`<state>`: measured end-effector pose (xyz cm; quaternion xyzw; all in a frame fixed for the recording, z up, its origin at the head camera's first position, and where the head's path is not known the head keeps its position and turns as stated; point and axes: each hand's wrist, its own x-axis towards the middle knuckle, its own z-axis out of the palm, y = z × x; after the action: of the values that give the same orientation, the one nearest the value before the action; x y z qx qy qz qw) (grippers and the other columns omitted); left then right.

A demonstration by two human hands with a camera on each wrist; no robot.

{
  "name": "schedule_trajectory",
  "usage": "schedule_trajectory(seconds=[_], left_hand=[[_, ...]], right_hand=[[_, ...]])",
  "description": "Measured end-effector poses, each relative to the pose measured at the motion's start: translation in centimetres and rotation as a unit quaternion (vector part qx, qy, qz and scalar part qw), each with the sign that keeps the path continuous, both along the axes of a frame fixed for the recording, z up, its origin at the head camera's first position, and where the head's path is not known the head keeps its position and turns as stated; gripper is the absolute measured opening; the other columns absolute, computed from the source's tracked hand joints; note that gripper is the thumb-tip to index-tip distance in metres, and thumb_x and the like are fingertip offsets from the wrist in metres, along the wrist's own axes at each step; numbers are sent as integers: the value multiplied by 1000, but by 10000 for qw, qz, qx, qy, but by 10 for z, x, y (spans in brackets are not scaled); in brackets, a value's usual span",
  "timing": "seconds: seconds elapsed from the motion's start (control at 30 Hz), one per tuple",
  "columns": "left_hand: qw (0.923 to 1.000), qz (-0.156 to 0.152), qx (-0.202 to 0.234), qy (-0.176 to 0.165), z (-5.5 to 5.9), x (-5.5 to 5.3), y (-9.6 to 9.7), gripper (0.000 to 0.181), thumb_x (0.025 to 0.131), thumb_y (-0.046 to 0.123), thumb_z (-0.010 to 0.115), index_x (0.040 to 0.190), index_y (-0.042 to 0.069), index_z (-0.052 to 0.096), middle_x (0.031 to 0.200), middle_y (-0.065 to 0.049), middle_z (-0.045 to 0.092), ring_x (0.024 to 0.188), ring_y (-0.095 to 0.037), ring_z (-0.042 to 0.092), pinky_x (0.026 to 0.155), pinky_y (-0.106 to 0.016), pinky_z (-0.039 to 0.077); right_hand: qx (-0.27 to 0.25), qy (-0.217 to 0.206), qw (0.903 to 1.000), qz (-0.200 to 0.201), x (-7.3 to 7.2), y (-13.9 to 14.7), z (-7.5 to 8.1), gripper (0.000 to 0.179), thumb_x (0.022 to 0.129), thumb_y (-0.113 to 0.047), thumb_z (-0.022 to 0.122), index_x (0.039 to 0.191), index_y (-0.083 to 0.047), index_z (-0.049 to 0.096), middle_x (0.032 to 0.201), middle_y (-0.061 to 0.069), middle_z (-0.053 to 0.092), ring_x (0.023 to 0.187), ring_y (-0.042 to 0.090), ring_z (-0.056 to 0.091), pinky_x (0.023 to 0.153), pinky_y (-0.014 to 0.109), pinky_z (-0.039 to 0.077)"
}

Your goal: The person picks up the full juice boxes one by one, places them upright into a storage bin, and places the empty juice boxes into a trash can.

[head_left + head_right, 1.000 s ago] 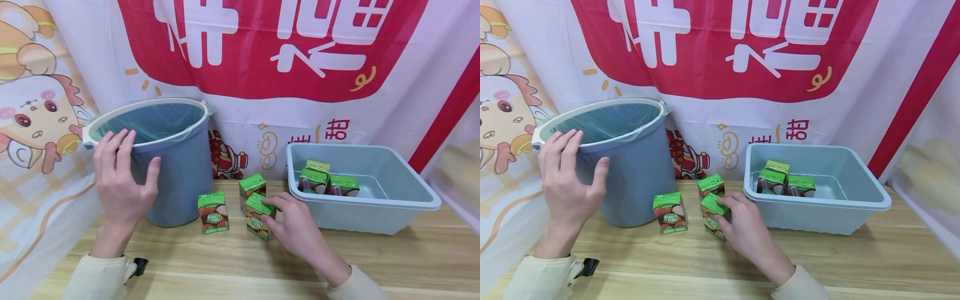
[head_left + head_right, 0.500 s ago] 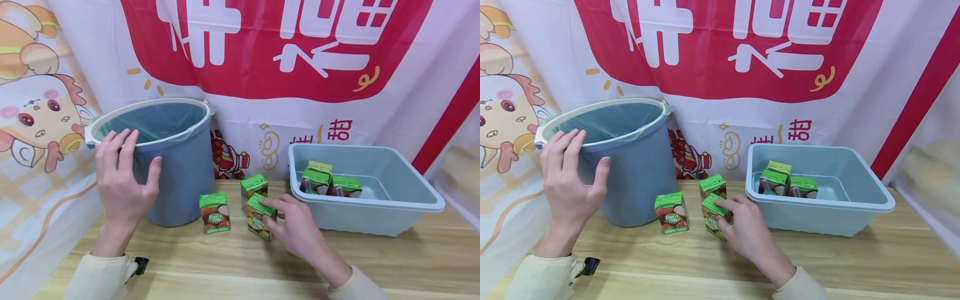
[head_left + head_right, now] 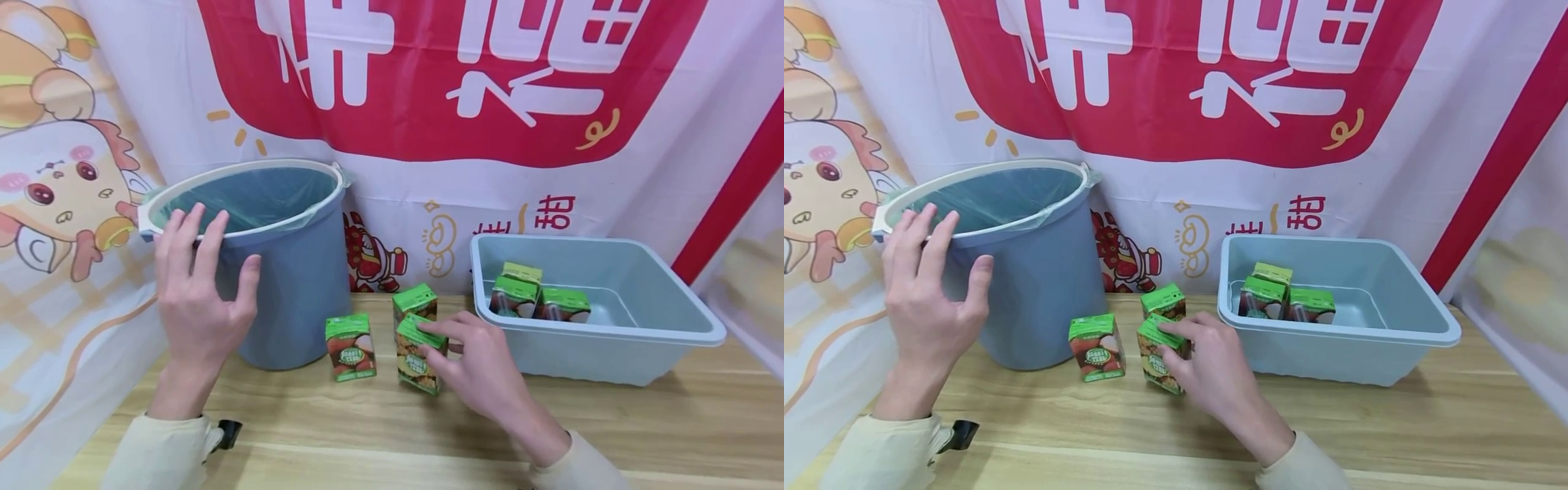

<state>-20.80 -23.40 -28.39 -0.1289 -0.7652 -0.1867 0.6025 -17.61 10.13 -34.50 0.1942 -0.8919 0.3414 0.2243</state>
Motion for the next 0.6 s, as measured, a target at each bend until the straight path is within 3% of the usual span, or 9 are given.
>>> schedule_trajectory(seconds=[0.2, 0.4, 0.6], left_hand=[[9998, 132, 62, -155, 1, 4, -2, 58, 102, 46, 57, 147, 11, 64, 159, -19, 55, 158, -43, 37, 131, -64, 24], [9996, 136, 167, -197, 2, 5, -2, 56, 102, 47, 57, 145, 12, 66, 161, -17, 54, 159, -42, 37, 129, -64, 27], [9997, 135, 147, -138, 3, 4, -1, 53, 103, 44, 56, 144, 12, 67, 157, -17, 58, 156, -41, 42, 129, -61, 30]], right_hand=[[-238, -131, 9995, 180, 1, -8, 19, 29, 86, -23, 87, 115, -21, 84, 114, 1, 79, 103, 17, 75, 86, 39, 63], [-946, -375, 9934, 535, 2, -13, 38, 26, 90, -19, 85, 117, -18, 83, 115, 0, 77, 107, 16, 75, 81, 27, 65], [-1402, -216, 9866, 809, 1, -11, 47, 28, 91, -18, 85, 119, -18, 83, 113, 0, 77, 104, 15, 76, 81, 27, 65]])
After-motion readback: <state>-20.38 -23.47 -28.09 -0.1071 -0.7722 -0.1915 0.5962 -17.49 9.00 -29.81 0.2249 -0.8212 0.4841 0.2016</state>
